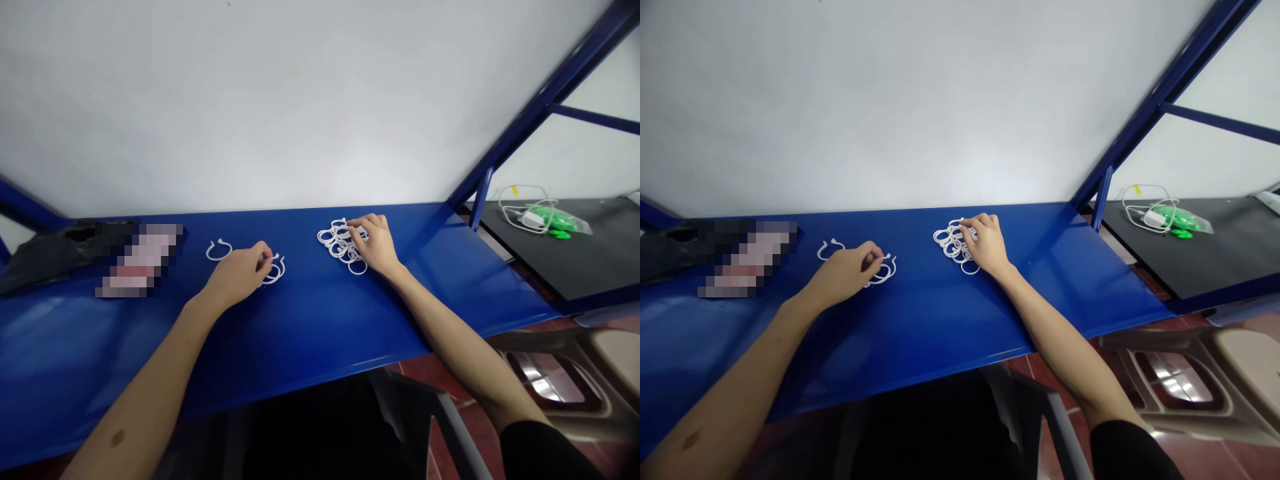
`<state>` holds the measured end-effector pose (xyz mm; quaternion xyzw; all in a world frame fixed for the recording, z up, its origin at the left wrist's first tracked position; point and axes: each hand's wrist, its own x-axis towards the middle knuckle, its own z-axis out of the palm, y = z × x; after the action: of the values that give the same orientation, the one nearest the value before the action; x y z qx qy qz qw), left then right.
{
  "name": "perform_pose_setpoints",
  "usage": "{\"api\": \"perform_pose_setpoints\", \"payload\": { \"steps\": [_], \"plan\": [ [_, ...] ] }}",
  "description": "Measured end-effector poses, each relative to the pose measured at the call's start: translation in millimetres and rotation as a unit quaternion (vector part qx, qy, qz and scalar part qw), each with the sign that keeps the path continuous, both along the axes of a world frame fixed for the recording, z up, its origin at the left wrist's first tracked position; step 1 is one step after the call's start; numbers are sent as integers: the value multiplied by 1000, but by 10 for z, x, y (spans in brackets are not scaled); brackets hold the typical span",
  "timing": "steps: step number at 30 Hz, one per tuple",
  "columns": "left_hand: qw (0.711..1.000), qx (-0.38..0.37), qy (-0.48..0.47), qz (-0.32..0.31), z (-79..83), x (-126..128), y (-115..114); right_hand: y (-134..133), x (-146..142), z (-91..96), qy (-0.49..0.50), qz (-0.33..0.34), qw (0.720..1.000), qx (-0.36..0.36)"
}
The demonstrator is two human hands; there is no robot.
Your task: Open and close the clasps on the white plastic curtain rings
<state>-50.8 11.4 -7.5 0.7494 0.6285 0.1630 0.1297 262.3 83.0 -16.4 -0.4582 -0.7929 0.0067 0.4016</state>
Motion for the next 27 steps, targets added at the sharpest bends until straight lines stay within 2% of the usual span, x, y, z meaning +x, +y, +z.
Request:
{"api": "perform_pose_setpoints", "payload": {
  "steps": [27],
  "plan": [
    [998, -54, 21, -4, 11, 18, -5, -52, -52, 16, 2, -2, 1000, 2]
  ]
}}
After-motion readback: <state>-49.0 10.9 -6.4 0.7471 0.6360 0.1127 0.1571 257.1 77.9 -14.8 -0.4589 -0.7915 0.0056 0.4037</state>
